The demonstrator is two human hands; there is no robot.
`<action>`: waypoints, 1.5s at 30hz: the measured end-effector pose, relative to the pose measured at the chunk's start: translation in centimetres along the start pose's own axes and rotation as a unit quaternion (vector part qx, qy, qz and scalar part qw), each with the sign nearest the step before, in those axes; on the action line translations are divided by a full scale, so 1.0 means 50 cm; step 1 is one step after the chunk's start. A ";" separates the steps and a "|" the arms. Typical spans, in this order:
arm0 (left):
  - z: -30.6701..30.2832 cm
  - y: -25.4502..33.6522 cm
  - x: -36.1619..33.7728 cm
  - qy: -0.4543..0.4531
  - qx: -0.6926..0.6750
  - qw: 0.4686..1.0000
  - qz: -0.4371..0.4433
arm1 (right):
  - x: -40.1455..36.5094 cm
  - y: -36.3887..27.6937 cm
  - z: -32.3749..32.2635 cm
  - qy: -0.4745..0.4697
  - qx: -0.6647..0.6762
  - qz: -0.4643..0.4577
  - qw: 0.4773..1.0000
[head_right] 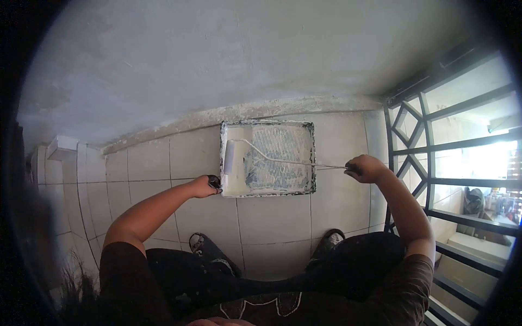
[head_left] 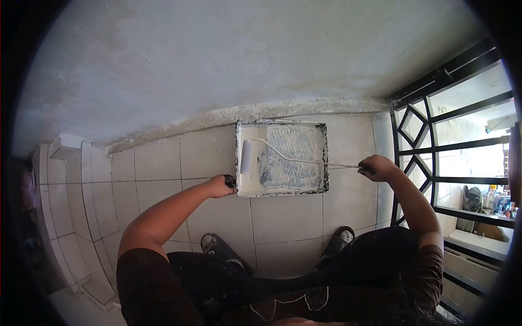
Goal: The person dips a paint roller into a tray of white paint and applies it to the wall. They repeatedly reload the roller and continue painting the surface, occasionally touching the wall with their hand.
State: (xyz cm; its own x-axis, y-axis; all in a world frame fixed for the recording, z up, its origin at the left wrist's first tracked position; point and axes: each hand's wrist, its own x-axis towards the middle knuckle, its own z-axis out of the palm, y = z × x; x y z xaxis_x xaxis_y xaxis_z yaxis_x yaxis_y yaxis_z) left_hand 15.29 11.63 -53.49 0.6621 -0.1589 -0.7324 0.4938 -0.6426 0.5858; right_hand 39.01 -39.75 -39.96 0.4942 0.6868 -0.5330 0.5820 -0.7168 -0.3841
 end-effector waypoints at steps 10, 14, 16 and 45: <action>-0.004 0.019 0.003 0.023 -0.001 1.000 -0.015 | -0.085 0.028 0.109 0.098 0.108 0.011 0.989; -0.019 -0.009 0.039 0.088 0.026 0.996 -0.020 | -0.072 0.011 0.159 0.146 0.191 -0.046 0.970; -0.028 0.049 0.017 0.212 -0.001 0.977 0.018 | -0.056 -0.017 0.170 0.147 0.237 -0.053 0.959; 0.135 0.454 0.141 0.191 -0.227 0.935 0.194 | -0.037 -0.228 0.392 -0.016 0.653 0.054 0.755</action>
State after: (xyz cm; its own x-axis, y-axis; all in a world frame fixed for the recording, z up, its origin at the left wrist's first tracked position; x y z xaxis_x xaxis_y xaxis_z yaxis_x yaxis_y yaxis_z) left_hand 27.36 -9.13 -47.67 0.9510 0.0214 -0.3084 0.3066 -0.1940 0.9319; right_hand 18.81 -35.19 -49.35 0.4649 0.6273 -0.6248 -0.6047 -0.2905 -0.7416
